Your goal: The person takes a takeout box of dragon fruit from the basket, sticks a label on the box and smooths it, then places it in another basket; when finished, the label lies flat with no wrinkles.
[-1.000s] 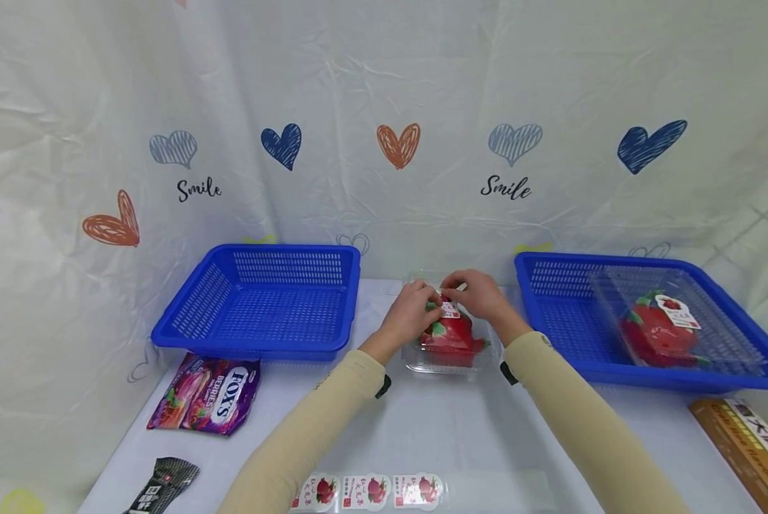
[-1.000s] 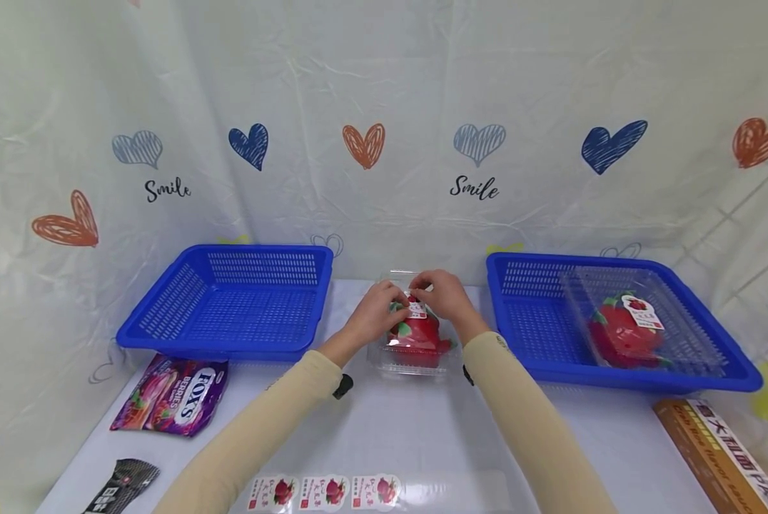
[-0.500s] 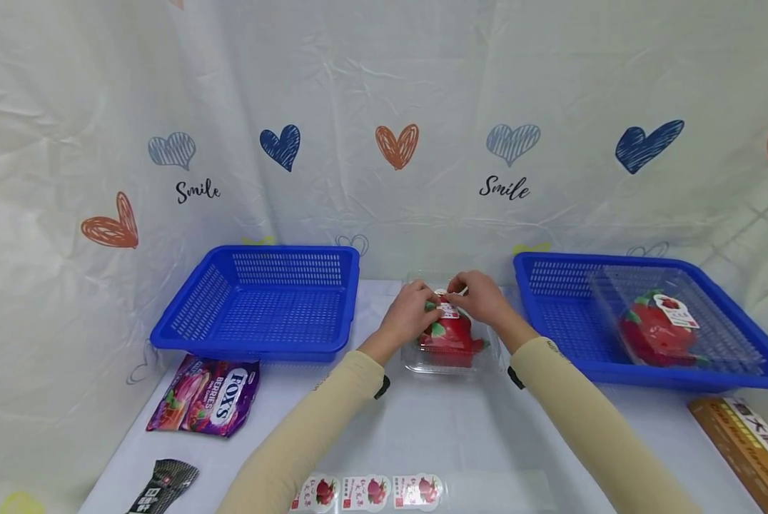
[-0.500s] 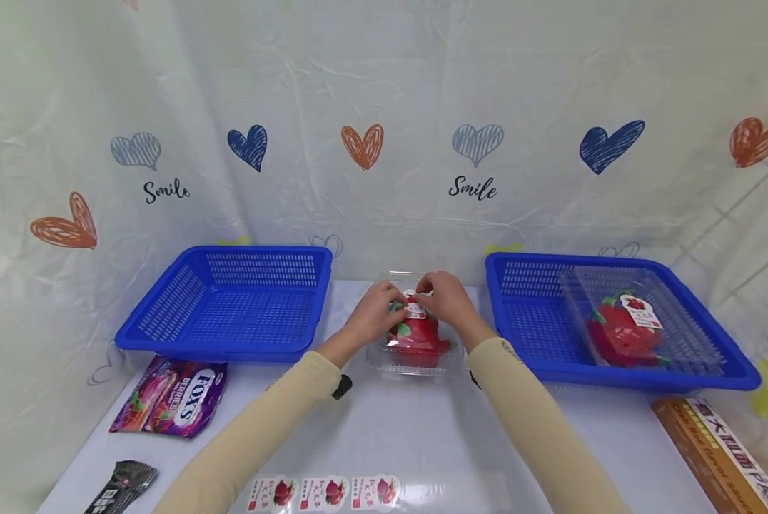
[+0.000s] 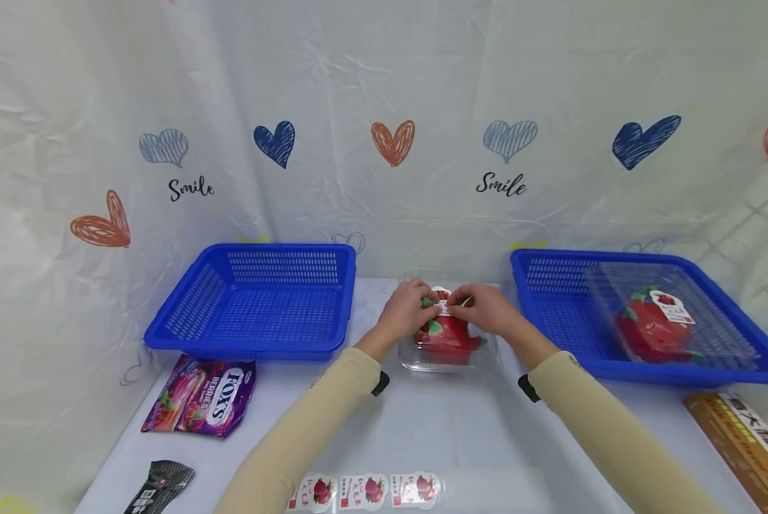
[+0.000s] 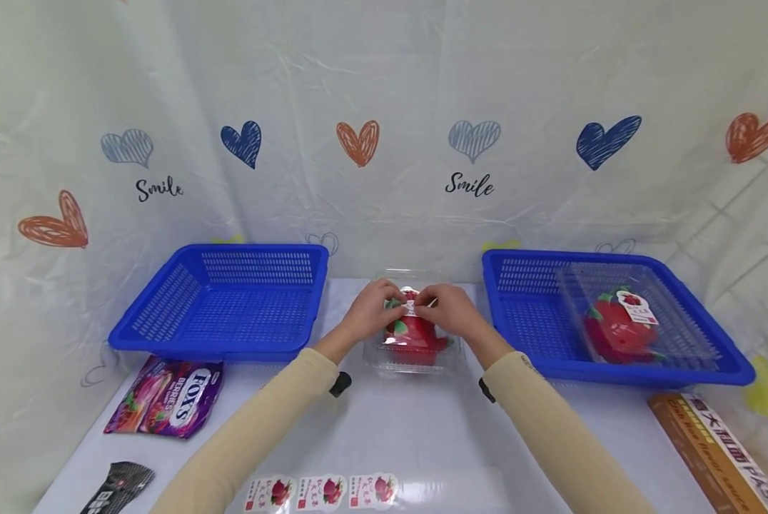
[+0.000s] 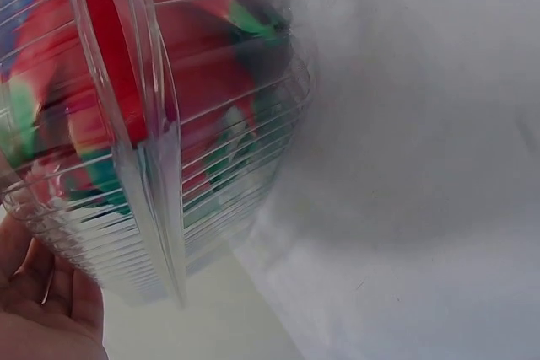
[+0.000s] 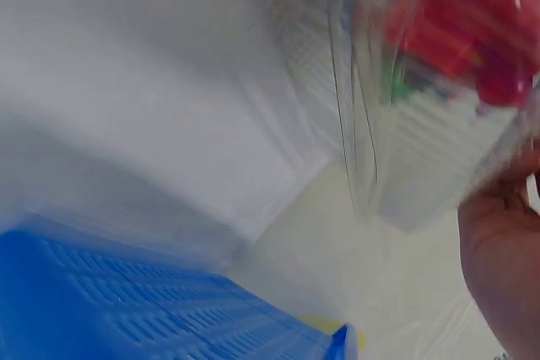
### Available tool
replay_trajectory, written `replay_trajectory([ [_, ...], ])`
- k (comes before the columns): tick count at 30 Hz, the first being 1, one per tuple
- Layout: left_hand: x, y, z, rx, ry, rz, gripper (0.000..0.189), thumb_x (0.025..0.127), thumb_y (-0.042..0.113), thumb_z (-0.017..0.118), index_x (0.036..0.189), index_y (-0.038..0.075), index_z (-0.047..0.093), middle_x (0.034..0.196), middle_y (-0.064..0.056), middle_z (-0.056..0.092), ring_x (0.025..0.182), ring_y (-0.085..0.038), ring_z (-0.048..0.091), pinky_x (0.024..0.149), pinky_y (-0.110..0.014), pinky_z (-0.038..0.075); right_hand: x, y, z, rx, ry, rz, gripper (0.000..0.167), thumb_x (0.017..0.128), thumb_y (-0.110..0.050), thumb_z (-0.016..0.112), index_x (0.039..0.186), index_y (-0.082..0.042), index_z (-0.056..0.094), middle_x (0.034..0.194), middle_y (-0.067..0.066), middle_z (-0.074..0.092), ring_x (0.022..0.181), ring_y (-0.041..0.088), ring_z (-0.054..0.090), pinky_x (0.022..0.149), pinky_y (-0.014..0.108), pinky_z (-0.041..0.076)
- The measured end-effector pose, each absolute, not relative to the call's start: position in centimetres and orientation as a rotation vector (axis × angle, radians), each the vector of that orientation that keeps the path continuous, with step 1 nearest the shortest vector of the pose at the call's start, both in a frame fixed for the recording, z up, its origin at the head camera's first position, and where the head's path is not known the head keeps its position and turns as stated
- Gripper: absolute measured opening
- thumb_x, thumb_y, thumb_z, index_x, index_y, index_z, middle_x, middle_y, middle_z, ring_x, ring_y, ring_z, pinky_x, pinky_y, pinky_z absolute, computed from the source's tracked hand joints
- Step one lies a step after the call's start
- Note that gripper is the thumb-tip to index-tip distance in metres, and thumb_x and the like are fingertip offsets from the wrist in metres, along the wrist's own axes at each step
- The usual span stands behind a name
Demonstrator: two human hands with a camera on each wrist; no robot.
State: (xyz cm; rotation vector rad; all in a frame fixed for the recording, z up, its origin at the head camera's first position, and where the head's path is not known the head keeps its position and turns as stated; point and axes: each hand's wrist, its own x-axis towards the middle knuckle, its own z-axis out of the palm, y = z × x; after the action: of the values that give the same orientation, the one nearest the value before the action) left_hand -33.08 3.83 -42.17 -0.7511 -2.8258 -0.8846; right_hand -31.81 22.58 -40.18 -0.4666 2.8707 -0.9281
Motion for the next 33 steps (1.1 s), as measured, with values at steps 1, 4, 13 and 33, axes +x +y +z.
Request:
replay_trajectory([
  [1, -33.1, 3.8, -42.1, -0.744, -2.827, -0.884, 0.021, 0.092, 0.027, 0.069, 0.106, 0.011, 0.073, 0.116, -0.003, 0.061, 0.112, -0.02, 0.054, 0.094, -0.03, 0.046, -31.8, 22.6, -40.1, -0.466, 2.863, -0.925, 0.023, 0.092, -0.019, 0.067, 0.108, -0.002, 0.068, 0.105, 0.014, 0.066, 0.089, 0.025, 0.064, 0.074, 0.035, 0.056],
  [4, -33.1, 3.9, -41.9, -0.711, -2.848, -0.869, 0.023, 0.093, 0.028, 0.068, 0.108, 0.011, 0.073, 0.118, -0.003, 0.06, 0.111, -0.019, 0.054, 0.094, -0.03, 0.046, -32.0, 22.6, -39.9, -0.451, 2.842, -0.92, 0.029, 0.092, -0.02, 0.067, 0.114, -0.001, 0.066, 0.112, 0.017, 0.064, 0.094, 0.028, 0.064, 0.074, 0.035, 0.056],
  [13, -33.5, 4.1, -41.4, -0.712, -2.891, -0.698, 0.025, 0.096, 0.029, 0.063, 0.114, 0.014, 0.071, 0.121, -0.002, 0.057, 0.111, -0.02, 0.054, 0.093, -0.031, 0.046, -32.6, 21.9, -40.0, -0.398, 2.881, -0.888, 0.033, 0.096, -0.015, 0.058, 0.125, 0.0, 0.062, 0.122, 0.02, 0.059, 0.097, 0.031, 0.062, 0.081, 0.04, 0.055],
  [33, -34.0, 4.5, -41.8, -0.735, -2.88, -0.802, 0.021, 0.094, 0.028, 0.066, 0.109, 0.014, 0.071, 0.115, -0.004, 0.054, 0.107, -0.02, 0.053, 0.092, -0.031, 0.045, -32.3, 22.1, -40.3, -0.352, 2.88, -0.909, 0.03, 0.097, -0.015, 0.058, 0.123, 0.001, 0.06, 0.118, 0.02, 0.057, 0.097, 0.031, 0.058, 0.082, 0.04, 0.053],
])
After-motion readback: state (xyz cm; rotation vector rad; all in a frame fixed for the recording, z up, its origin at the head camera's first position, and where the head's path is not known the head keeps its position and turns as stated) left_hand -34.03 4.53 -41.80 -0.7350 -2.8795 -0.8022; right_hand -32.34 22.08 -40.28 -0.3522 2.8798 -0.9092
